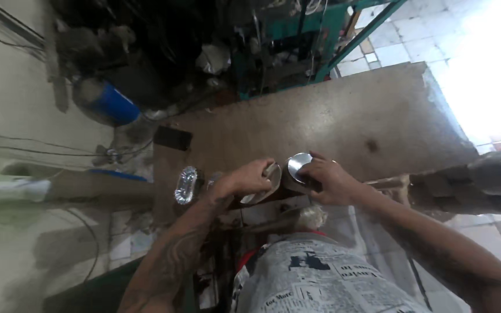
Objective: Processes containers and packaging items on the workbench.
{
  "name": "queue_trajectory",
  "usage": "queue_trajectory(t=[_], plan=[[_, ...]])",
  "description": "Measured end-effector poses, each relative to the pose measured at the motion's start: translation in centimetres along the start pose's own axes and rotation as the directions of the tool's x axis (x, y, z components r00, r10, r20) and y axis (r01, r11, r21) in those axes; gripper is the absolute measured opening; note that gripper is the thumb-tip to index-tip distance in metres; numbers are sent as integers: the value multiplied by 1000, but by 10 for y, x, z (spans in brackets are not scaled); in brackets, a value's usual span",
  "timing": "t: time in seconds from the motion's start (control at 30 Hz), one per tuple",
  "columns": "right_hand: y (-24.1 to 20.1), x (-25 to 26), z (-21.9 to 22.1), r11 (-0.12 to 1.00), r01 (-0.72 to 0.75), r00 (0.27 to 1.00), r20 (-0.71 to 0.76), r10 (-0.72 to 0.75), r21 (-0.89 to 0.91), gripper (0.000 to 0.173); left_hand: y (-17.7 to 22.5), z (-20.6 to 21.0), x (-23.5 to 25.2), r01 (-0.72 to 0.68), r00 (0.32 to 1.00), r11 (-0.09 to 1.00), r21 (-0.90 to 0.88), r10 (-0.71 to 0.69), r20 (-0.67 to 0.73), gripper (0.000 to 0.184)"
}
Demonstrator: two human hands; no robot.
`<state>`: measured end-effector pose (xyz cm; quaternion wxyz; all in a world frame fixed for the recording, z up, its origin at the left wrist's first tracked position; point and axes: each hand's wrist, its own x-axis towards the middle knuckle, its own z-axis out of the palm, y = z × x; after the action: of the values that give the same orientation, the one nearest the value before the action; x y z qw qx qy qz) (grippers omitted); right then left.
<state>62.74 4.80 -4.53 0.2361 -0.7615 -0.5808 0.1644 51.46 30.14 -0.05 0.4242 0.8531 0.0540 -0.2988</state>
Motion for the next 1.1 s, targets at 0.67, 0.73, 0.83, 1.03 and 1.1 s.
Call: queue_trajectory(t=[0.67,0.73,0.83,1.03,1.1], plan=[[-116,-22,117,305,-345,924,263,279,888,28,-89,212,-67,-516,791,-27,-856,-400,-463,20],[-62,-65,128,800,-369,913,345,217,473,37,-123,225,-27,-106,901,491,-865,-320,-293,27],[-18,-137,132,918,-380,626,700,344,-111,41,-115,227,29,360,918,825,-435,-396,9,51],[-60,-117,82,739,-565,167,826,539,-367,45,-76,210,26,415,809,605,-680,-587,-29,42],[-129,-105,26,850,-526,719,525,456,-17,32,-92,211,18,374,873,640,-672,-488,22,45]])
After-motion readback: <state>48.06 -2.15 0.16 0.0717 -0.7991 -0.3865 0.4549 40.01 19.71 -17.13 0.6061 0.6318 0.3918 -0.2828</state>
